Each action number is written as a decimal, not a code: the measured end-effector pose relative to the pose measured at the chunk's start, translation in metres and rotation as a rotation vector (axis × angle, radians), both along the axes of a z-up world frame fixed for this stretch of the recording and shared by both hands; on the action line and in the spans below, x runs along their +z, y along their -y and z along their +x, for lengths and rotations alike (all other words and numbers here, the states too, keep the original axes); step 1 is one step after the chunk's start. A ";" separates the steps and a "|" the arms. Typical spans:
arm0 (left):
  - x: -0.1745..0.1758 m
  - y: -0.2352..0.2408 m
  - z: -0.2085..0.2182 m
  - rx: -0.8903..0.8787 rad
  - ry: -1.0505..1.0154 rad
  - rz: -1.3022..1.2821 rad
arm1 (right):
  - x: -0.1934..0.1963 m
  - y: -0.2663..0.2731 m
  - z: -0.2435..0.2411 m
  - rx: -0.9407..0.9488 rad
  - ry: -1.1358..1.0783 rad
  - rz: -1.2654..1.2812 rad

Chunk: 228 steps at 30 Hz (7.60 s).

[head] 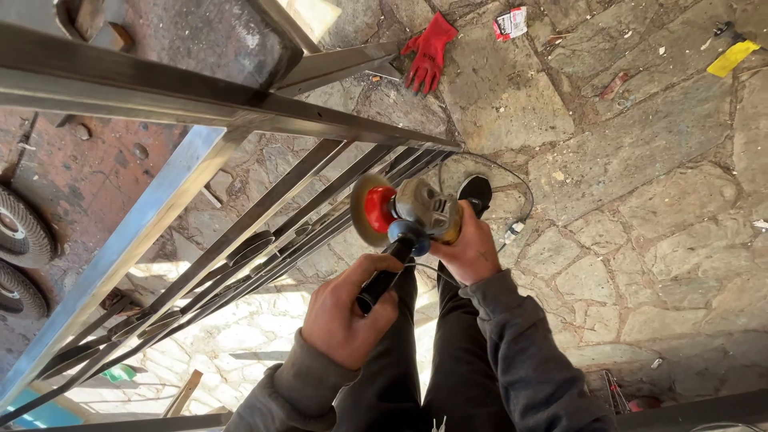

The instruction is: Grinding and polishing the surface of a metal gate using an angle grinder.

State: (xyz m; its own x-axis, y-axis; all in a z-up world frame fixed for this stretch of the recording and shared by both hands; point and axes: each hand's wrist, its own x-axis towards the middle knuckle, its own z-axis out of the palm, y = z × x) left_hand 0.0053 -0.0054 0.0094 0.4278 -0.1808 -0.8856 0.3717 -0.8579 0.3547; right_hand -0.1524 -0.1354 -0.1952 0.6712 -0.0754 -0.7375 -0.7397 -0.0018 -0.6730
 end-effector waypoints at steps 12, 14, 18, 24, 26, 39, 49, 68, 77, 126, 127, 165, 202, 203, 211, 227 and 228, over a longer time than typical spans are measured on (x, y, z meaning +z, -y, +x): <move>-0.003 0.016 0.004 -0.015 -0.041 0.011 | 0.001 0.017 0.005 0.005 0.025 -0.029; -0.006 0.021 0.006 -0.013 -0.035 -0.001 | -0.003 0.020 0.003 -0.001 -0.009 -0.041; -0.017 0.024 0.000 -0.032 0.186 -0.322 | 0.001 0.050 0.013 -0.030 0.073 -0.122; -0.009 0.031 0.007 0.006 -0.001 -0.041 | -0.011 0.034 0.003 0.022 0.012 -0.055; -0.013 0.035 0.011 -0.007 0.022 -0.100 | -0.013 0.041 0.008 -0.013 0.026 -0.090; -0.014 0.041 0.016 -0.038 0.021 -0.129 | 0.002 0.053 0.016 -0.031 0.006 -0.030; -0.014 0.044 0.019 -0.054 -0.014 -0.041 | 0.004 0.058 0.024 0.014 -0.007 -0.098; -0.015 0.047 0.019 -0.022 0.077 -0.207 | 0.005 0.065 0.027 0.016 0.022 -0.171; -0.012 0.043 0.016 0.004 0.036 -0.209 | 0.008 0.065 0.024 0.028 0.026 -0.170; -0.018 0.010 0.005 0.044 0.073 -0.219 | 0.010 0.037 0.015 0.002 0.041 -0.134; -0.016 0.012 0.007 0.045 0.080 -0.225 | 0.007 0.033 0.015 0.003 0.048 -0.141; -0.016 -0.055 -0.003 0.119 0.100 -0.243 | 0.004 -0.029 -0.010 0.028 0.021 -0.148; -0.027 -0.101 0.002 0.201 0.141 -0.562 | 0.043 -0.040 0.008 -0.146 -0.024 -0.179; -0.022 -0.102 0.006 0.162 0.075 -0.440 | 0.038 -0.050 0.005 -0.128 -0.070 -0.152; -0.025 -0.092 0.004 0.139 0.130 -0.429 | 0.036 -0.033 0.000 -0.115 -0.040 -0.189; -0.026 -0.089 0.003 0.194 0.180 -0.545 | 0.051 -0.015 0.026 -0.046 -0.142 -0.238; -0.026 -0.089 0.002 0.208 0.161 -0.528 | 0.054 -0.012 0.030 0.042 -0.122 -0.302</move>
